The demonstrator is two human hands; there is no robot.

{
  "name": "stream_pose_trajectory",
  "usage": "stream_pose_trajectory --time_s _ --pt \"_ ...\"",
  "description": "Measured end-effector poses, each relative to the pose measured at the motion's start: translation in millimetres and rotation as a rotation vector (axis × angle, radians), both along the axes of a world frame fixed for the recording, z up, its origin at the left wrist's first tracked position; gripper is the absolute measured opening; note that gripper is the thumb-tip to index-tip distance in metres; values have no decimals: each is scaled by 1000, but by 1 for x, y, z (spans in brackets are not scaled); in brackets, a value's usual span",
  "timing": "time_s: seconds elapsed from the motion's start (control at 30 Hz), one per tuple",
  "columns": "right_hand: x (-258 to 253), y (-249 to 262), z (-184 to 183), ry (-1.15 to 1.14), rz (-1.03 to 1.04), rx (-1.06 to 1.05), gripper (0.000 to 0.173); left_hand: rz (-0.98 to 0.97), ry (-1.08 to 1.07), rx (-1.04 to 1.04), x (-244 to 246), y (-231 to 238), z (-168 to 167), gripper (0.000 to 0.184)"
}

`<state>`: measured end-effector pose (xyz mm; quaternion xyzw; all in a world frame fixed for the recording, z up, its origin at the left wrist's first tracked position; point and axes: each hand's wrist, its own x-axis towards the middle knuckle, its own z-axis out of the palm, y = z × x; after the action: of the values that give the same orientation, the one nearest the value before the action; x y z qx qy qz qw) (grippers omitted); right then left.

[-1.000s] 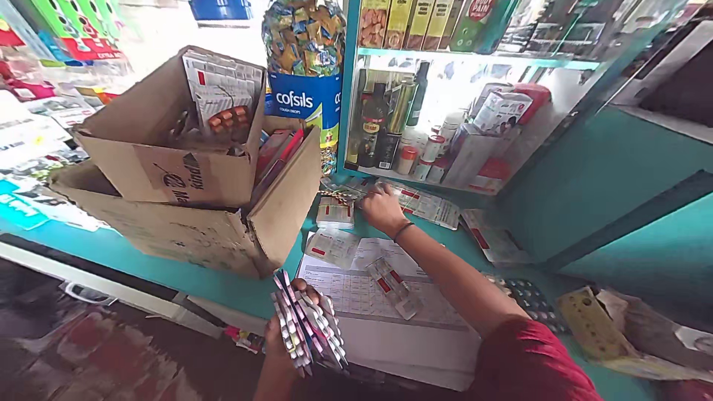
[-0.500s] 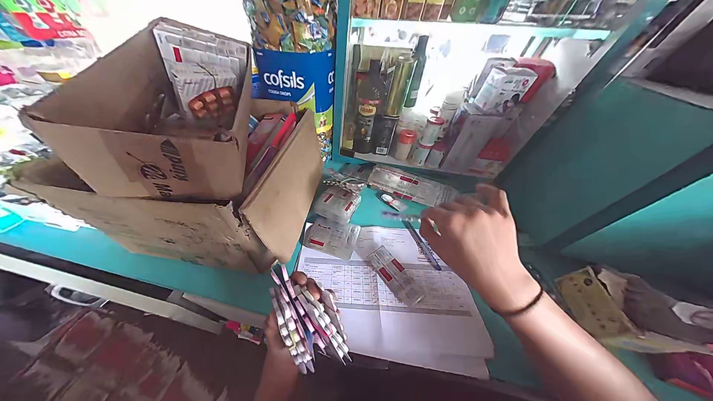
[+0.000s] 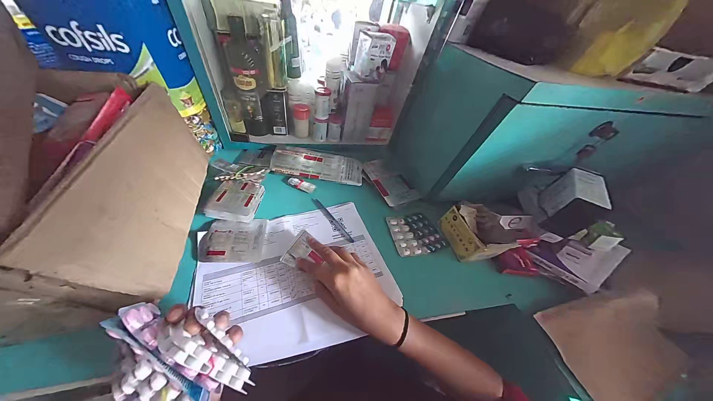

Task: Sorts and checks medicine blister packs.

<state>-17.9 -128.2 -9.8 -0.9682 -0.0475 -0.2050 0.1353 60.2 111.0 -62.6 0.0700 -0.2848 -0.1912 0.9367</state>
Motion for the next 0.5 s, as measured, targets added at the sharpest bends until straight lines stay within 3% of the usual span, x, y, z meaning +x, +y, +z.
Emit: stream_pose_trajectory --time_s 0.07,0.17,0.2,0.27,0.37,0.43,0.5 --pt "-3 -4 0 -21 -55 2 33 44 68 49 -7 -4 14 37" --pt "-22 -15 19 -39 -114 67 34 -30 -19 14 5 9 -19 45" --pt "-30 -25 26 -98 -184 66 32 -125 -120 -30 16 16 -39 49" --pt "-48 -51 35 -127 -397 46 32 -207 -55 -35 19 26 -54 52" --pt "-66 -91 36 88 -732 46 45 -236 -10 -33 25 34 -68 52" --pt "-72 -101 32 200 -837 26 45 -230 -7 -27 25 34 -69 52" --pt "-77 -100 26 78 -849 -40 36 -234 -63 -54 26 29 -67 52"
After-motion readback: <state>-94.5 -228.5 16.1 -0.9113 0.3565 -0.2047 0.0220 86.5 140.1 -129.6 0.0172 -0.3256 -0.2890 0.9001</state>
